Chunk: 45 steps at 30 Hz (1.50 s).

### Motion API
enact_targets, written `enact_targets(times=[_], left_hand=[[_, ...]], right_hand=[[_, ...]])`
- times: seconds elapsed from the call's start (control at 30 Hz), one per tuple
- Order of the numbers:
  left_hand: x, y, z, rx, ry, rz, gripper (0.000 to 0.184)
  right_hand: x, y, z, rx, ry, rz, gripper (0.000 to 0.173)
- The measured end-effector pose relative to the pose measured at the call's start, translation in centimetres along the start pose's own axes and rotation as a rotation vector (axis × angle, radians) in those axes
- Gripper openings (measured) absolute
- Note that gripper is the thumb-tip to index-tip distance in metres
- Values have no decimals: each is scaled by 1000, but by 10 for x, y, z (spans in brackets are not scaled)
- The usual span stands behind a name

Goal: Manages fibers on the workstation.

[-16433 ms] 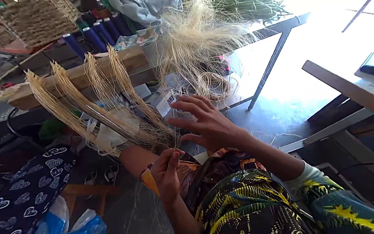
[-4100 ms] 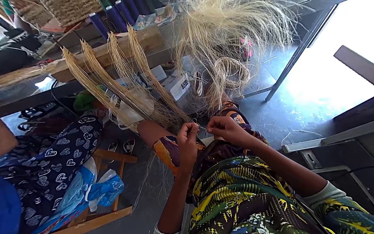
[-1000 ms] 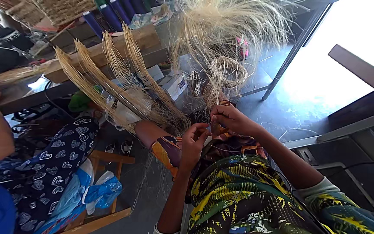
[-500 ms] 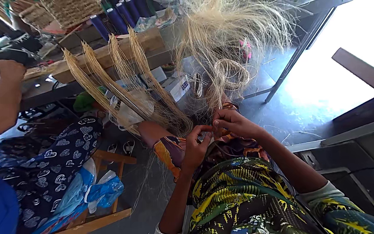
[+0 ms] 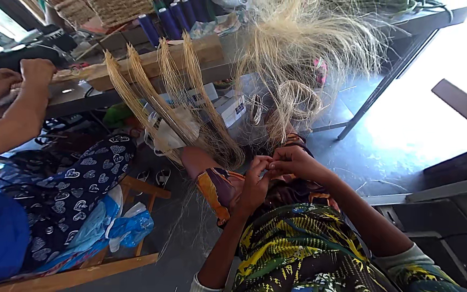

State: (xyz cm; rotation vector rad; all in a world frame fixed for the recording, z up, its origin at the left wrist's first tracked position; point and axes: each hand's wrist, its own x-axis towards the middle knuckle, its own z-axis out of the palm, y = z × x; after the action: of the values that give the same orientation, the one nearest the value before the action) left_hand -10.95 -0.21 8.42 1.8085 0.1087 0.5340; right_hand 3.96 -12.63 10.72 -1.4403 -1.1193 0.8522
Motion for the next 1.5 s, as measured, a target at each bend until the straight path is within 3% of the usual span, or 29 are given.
enact_targets(times=[0.13, 0.33, 0.47, 0.67, 0.87, 1.03, 1.17, 1.2, 1.27, 1.4, 1.5], left_hand=[[0, -5, -8, 28, 70, 22, 21], [-2, 4, -23, 88, 107, 12, 21], [-2, 15, -22, 1, 71, 77, 23], [-2, 15, -31, -137, 92, 139, 25], [-3, 19, -33, -388, 56, -53, 28], [-3, 19, -37, -381, 80, -120, 30], [-1, 22, -32, -399, 132, -223, 30], [0, 23, -30, -403, 127, -232, 30], [0, 20, -28, -373, 74, -200, 27], [-1, 20, -25, -306, 31, -125, 23], [-2, 20, -28, -258, 76, -88, 26]], right_hand=[[-2, 3, -9, 62, -10, -40, 12], [-8, -6, -20, -53, 73, -163, 17], [-13, -15, -25, -82, 120, -261, 19], [-21, -26, -34, -121, 186, -226, 15], [-21, -22, -39, -259, 267, -272, 11], [-20, -18, -41, -311, 344, -290, 7], [-19, -17, -34, -483, 392, -373, 40], [-17, -19, -30, -500, 409, -413, 42], [-16, -23, -21, -526, 381, -478, 36], [-9, -12, 1, -487, 156, -469, 23], [-1, -1, 11, -449, 170, -489, 18]])
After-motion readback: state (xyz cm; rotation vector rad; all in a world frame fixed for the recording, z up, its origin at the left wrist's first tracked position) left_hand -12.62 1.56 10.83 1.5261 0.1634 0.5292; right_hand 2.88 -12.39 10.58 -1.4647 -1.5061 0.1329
